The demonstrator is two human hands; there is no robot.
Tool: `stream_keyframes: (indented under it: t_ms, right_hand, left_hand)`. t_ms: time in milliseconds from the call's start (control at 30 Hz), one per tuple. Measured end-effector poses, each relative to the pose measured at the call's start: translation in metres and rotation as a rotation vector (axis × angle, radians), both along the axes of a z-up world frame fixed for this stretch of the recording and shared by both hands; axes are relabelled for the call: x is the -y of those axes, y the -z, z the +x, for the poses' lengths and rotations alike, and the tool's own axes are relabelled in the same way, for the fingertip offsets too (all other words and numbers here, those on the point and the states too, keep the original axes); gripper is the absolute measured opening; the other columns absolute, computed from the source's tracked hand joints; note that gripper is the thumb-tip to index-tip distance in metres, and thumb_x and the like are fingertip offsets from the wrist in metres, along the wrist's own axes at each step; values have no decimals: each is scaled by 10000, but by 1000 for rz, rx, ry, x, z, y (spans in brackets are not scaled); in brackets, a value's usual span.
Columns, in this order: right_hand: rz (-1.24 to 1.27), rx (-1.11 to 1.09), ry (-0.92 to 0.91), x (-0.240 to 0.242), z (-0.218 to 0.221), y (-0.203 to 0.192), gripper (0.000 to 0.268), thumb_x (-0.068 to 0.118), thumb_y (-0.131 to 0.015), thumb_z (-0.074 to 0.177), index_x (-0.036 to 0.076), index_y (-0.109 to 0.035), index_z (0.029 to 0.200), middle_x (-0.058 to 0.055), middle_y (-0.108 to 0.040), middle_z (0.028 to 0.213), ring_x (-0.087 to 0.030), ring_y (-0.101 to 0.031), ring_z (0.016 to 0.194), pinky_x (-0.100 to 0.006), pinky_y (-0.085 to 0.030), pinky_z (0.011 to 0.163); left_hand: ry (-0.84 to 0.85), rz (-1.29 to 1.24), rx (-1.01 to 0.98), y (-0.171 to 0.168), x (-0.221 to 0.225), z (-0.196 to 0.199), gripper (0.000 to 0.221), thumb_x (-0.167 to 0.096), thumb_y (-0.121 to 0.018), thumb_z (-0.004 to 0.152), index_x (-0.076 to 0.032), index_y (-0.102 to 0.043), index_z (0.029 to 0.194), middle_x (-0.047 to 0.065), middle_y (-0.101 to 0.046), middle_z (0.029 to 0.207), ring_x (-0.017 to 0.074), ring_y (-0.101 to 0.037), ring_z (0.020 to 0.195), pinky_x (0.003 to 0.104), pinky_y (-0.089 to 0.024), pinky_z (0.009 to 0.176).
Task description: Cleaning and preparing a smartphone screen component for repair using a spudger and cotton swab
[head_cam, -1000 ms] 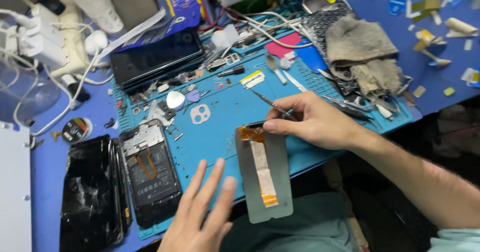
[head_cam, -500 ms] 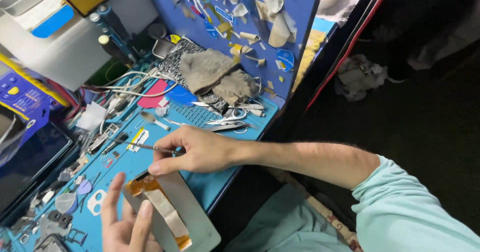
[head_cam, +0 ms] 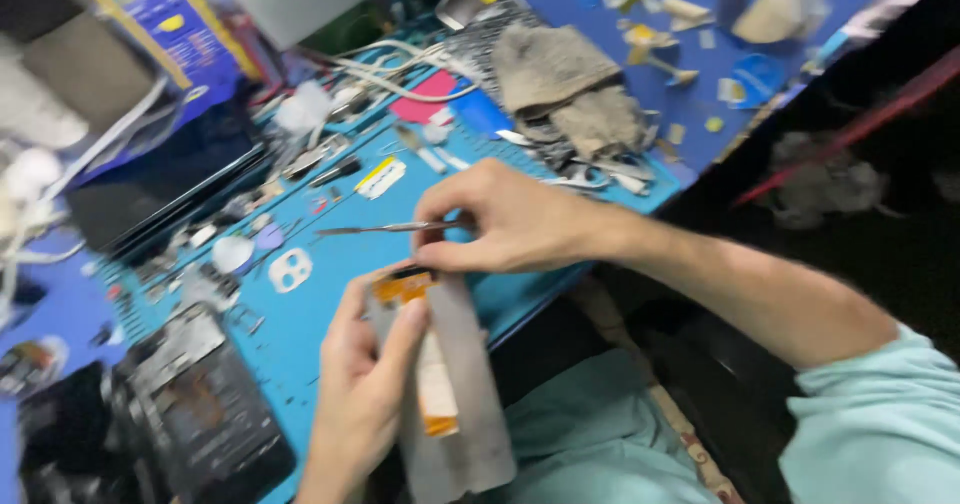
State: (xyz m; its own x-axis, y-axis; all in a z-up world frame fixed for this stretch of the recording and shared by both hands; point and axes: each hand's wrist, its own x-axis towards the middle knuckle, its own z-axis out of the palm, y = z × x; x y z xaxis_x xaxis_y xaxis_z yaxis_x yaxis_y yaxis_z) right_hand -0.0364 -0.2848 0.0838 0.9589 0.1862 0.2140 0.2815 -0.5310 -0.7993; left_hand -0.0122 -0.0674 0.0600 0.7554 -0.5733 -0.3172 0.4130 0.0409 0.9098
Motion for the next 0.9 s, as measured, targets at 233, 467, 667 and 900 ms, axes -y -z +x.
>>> stream_keyframes:
  t_ms: [233, 467, 667, 900]
  right_hand:
    - [-217, -54, -150, 10, 15, -18, 92, 200, -713, 925, 131, -769, 899, 45, -708, 750, -99, -538, 610, -273, -414, 555]
    - [-286, -6, -348, 15, 26, -30, 88, 206, -728, 928, 141, -784, 950, 34, -729, 774, -111, -654, 627, -282, -481, 558]
    - [-430, 23, -369, 29, 30, -9, 91, 256, -746, 894, 205, -748, 969, 59, -716, 798, -166, -676, 629, -344, -489, 537]
    - [-607, 105, -347, 30, 24, -3, 180, 218, -778, 839, 262, -661, 968, 91, -629, 852, -147, -605, 619, -354, -435, 442]
  left_hand:
    - [124, 84, 372, 6, -9, 5, 280, -246, -616, 1007, -68, -609, 1222, 24, -684, 1046, 58, -591, 891, 241, -491, 757]
    - [185, 156, 400, -3, -14, 9, 206, -173, -667, 1022, -144, -534, 867, -89, -308, 654, 49, -278, 625, 266, -256, 561]
    - [196, 150, 391, -3, -12, 14, 144, -237, -651, 1014, -125, -589, 950, -72, -502, 770, 34, -439, 718, 248, -368, 623]
    - [210, 64, 273, 0, -13, 16, 197, -269, -668, 1007, -92, -586, 986, -40, -564, 844, 20, -451, 815, 209, -420, 691]
